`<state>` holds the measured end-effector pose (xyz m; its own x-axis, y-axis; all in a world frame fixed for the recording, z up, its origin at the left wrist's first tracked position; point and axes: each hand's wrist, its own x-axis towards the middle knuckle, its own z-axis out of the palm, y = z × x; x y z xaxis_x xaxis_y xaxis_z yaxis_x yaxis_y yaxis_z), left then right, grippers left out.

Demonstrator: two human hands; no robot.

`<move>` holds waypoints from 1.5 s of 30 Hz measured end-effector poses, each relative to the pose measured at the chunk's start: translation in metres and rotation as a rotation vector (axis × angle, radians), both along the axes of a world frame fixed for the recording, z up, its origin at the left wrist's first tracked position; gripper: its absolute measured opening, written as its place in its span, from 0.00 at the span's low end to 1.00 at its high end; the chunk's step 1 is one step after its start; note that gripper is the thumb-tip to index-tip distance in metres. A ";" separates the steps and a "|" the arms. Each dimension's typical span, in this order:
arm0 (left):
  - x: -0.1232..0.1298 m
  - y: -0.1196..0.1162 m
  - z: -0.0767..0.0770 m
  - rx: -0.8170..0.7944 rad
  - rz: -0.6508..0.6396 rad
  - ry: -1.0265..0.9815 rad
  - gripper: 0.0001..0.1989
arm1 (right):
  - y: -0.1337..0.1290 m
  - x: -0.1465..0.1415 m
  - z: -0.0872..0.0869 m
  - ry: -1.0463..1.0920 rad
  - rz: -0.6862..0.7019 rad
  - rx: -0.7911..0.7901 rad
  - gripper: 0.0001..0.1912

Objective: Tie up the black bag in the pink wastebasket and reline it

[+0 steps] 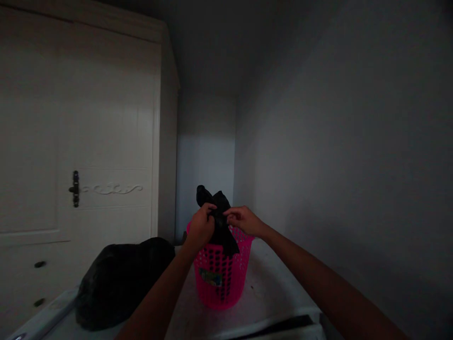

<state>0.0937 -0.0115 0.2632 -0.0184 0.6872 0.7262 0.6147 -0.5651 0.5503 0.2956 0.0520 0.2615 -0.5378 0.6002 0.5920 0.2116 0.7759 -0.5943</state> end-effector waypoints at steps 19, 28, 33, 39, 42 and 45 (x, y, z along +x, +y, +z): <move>-0.013 -0.011 0.012 -0.091 0.075 0.251 0.10 | -0.012 0.021 0.005 -0.079 -0.221 0.246 0.06; -0.004 -0.010 0.014 -0.047 -0.038 0.159 0.07 | -0.041 0.001 0.023 -0.192 -0.107 0.360 0.17; -0.009 -0.007 0.016 -0.049 -0.050 0.034 0.07 | -0.024 0.012 0.018 -0.072 -0.132 0.286 0.16; -0.004 -0.005 0.019 -0.088 -0.131 -0.203 0.09 | -0.022 0.005 0.010 -0.072 -0.084 0.193 0.28; -0.011 -0.002 0.021 -0.071 -0.106 -0.208 0.10 | -0.024 0.001 0.011 -0.137 -0.174 0.283 0.12; -0.028 0.001 0.022 -0.052 -0.032 -0.158 0.12 | -0.021 0.010 0.010 -0.114 -0.320 0.310 0.12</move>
